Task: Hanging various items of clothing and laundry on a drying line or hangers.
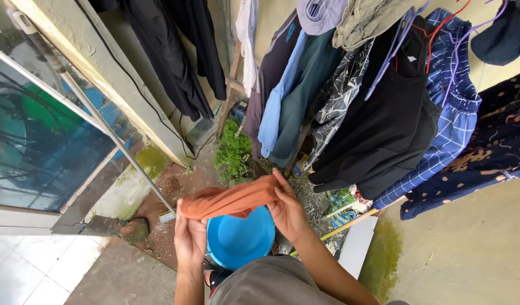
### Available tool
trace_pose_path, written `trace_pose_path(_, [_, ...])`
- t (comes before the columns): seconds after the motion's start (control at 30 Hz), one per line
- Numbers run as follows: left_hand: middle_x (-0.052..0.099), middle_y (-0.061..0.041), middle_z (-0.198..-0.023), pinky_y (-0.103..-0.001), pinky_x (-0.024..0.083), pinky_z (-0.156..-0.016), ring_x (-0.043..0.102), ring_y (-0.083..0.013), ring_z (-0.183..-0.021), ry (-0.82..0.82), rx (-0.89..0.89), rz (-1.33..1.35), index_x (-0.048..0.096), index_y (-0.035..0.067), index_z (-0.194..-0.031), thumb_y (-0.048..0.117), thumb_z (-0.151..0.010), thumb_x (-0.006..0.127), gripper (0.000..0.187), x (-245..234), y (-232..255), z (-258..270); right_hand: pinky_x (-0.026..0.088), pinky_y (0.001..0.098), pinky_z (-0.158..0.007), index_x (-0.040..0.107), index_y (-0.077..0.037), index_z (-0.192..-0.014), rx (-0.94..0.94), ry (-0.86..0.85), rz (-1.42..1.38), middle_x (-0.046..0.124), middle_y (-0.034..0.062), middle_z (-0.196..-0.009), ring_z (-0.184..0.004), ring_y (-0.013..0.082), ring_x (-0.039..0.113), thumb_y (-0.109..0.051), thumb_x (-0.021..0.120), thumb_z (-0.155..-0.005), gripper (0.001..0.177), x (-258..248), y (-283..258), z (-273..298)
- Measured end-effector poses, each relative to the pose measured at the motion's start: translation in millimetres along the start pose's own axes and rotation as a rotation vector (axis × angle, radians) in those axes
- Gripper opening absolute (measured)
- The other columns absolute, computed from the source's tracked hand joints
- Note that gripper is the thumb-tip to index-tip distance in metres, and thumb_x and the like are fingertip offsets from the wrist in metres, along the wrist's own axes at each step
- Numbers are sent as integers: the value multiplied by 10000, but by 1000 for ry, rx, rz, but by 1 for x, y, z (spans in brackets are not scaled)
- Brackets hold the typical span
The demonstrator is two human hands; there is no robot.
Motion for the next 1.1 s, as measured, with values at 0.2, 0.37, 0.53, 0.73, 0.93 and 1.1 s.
trace_pose_path(0.2, [625, -103, -1397, -421, 475, -1085, 601, -223, -1253, 89, -71, -198, 495, 52, -1471, 115, -1017, 529, 459, 4, -22, -5, 554, 303, -1017, 518, -96, -1496, -37, 67, -193, 599, 127, -1380, -1202, 195, 644, -20, 503, -1052, 451, -62, -15, -11])
trace_pose_path(0.37, [676, -52, -1210, -354, 540, -968, 646, -138, -1052, 322, -6, -345, 570, 56, -1344, 60, -1042, 590, 302, -129, -61, -10, 600, 304, -919, 591, -97, -1413, -16, 101, -162, 625, 135, -1355, -1163, 214, 673, -30, 517, -1057, 369, -74, -14, 3])
trace_pose_path(0.53, [687, -19, -1070, -325, 540, -900, 643, -127, -957, 396, -42, -323, 640, 68, -1208, 103, -1031, 633, 180, -81, -63, 3, 603, 313, -913, 601, -71, -1365, 42, 229, -197, 602, 209, -1412, -1168, 239, 681, -33, 517, -1011, 365, -91, -1, 18])
trace_pose_path(0.73, [696, -100, -1100, -454, 561, -973, 684, -232, -1055, -30, -604, -789, 648, 18, -1224, 252, -980, 608, 341, -17, -103, 28, 538, 350, -1002, 600, -69, -1431, 25, 16, -203, 582, 126, -1416, -1237, 228, 614, -39, 518, -1126, 318, -60, 13, 15])
trace_pose_path(0.93, [688, -45, -1261, -394, 551, -978, 648, -201, -1174, 95, -840, -257, 568, 97, -1341, 357, -981, 513, 447, 49, -123, 36, 504, 396, -1052, 598, -101, -1378, 134, -5, -180, 572, 129, -1461, -1242, 269, 580, -160, 532, -1038, 351, 18, 9, 27])
trace_pose_path(1.1, [619, -96, -1319, -419, 495, -1006, 581, -212, -1146, 106, -453, -235, 533, 41, -1393, 263, -1099, 566, 370, -60, -138, -18, 501, 408, -1062, 589, -91, -1394, 219, 5, -357, 560, 139, -1445, -1313, 261, 558, -125, 500, -1046, 361, 23, 6, 38])
Point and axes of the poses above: each hand's wrist, its own z-axis away from the middle knuckle, its own x-axis out of the palm, y = z × x, the point moved 3 cm from there along -z, towards the middle knuckle
